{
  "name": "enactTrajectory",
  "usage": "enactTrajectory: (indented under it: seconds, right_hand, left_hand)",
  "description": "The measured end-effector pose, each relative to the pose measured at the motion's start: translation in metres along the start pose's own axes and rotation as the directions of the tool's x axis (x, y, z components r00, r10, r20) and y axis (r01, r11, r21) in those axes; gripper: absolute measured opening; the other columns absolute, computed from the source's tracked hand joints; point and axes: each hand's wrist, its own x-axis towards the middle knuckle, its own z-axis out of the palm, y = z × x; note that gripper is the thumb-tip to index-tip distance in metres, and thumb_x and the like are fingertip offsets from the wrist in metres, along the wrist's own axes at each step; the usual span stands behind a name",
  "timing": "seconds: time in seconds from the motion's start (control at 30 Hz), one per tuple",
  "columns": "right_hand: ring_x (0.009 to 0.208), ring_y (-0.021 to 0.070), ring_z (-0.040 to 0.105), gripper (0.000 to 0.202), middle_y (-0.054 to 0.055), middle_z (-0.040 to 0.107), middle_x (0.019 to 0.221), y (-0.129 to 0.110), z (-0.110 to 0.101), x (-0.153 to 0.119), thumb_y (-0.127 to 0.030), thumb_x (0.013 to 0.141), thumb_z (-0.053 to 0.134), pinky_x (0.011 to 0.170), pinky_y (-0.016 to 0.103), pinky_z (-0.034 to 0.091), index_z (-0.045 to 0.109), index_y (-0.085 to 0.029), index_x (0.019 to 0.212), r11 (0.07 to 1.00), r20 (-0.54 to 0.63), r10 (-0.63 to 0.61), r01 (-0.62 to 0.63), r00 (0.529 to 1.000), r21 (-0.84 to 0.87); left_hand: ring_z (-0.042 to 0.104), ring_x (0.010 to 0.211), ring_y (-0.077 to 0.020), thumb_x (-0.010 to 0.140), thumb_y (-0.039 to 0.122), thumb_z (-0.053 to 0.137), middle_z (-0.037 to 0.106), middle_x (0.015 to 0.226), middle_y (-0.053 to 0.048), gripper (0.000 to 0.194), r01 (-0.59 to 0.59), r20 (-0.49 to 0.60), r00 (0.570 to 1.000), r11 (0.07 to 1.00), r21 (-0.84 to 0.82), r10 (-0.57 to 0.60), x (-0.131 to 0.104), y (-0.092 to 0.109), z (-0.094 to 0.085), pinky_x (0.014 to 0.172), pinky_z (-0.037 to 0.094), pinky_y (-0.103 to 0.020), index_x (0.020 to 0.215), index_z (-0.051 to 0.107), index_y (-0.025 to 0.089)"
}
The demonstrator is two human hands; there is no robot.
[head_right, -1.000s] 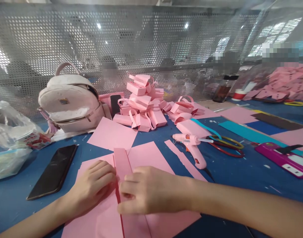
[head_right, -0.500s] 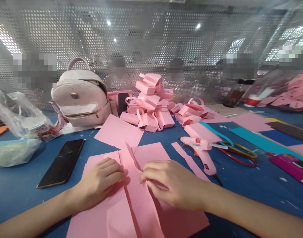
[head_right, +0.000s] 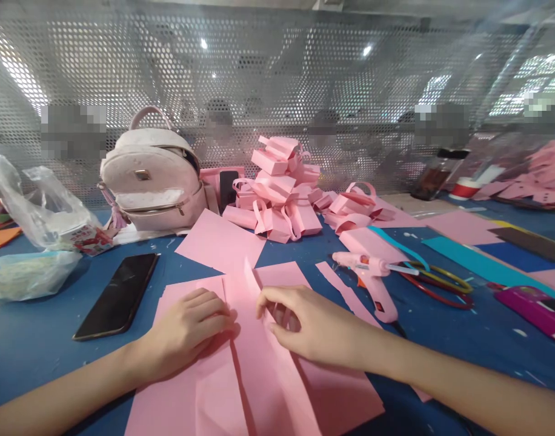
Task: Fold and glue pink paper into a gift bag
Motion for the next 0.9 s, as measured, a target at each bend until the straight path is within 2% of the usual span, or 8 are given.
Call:
enactTrajectory:
  seconds: [0.17,0.3,0.4,0.63,0.77,0.9]
  right_hand:
    - [0.063,0.0132,0.052,0.031,-0.002,0.061,0.075,0.006,-0.003,0.0,-0.013,0.078,0.056,0.057,0.023,0.034,0.068,-0.027,0.103,0.981,0.022,0.084,-0.079,0.996,-0.18]
    - [0.066,0.0156,0.054,0.029,-0.002,0.063,0.074,0.002,-0.003,0.0,-0.014,0.077,0.055,0.057,0.024,0.031,0.069,-0.029,0.098,0.951,0.014,0.128,-0.119,0.992,-0.284]
    - [0.07,0.0167,0.058,0.03,-0.002,0.065,0.075,-0.006,-0.001,-0.001,-0.011,0.076,0.054,0.058,0.024,0.03,0.067,-0.028,0.096,0.947,0.012,0.113,-0.104,0.994,-0.305]
    - [0.074,0.0166,0.064,0.025,-0.002,0.071,0.081,-0.017,0.002,0.0,-0.003,0.077,0.05,0.061,0.024,0.032,0.062,-0.023,0.085,0.945,0.091,0.062,-0.029,0.994,-0.326]
    - [0.075,0.0184,0.066,0.028,0.0,0.072,0.089,-0.015,0.006,0.001,-0.005,0.08,0.049,0.06,0.025,0.033,0.062,-0.023,0.097,0.933,0.099,0.024,0.013,0.995,-0.359]
    - [0.07,0.0199,0.064,0.058,0.0,0.069,0.082,-0.015,0.006,0.0,-0.007,0.075,0.05,0.055,0.026,0.028,0.053,-0.029,0.129,0.91,0.094,-0.004,0.043,0.996,-0.412]
  left_hand:
    - [0.059,0.079,-0.0167,0.102,0.022,0.05,0.068,0.092,-0.003,0.013,-0.008,0.0,1.0,1.0,0.0,0.008,-0.001,0.0,-0.001,0.07,0.041,-0.032,0.099,0.063,0.019]
    - [0.059,0.081,-0.0175,0.102,0.019,0.047,0.068,0.096,-0.004,0.02,-0.051,0.039,0.998,0.999,0.01,0.05,0.0,0.001,-0.003,0.072,0.042,-0.033,0.112,0.064,0.022]
    - [0.056,0.077,-0.0178,0.102,0.017,0.047,0.066,0.094,-0.004,0.024,-0.087,0.065,0.994,0.995,0.048,0.084,0.001,0.002,-0.005,0.069,0.042,-0.033,0.119,0.063,0.023]
    - [0.055,0.079,-0.0169,0.102,0.02,0.049,0.066,0.096,-0.004,0.025,-0.105,0.067,0.993,0.993,0.048,0.101,0.001,0.001,-0.006,0.07,0.043,-0.032,0.122,0.064,0.024]
    - [0.055,0.078,-0.0167,0.102,0.02,0.049,0.065,0.095,-0.005,0.025,-0.109,0.075,0.992,0.993,0.051,0.105,0.001,0.001,-0.006,0.069,0.043,-0.032,0.122,0.064,0.025]
    - [0.056,0.079,-0.0169,0.102,0.021,0.051,0.065,0.096,-0.004,0.025,-0.108,0.075,0.992,0.992,0.068,0.103,0.001,0.001,-0.005,0.07,0.043,-0.032,0.122,0.064,0.026]
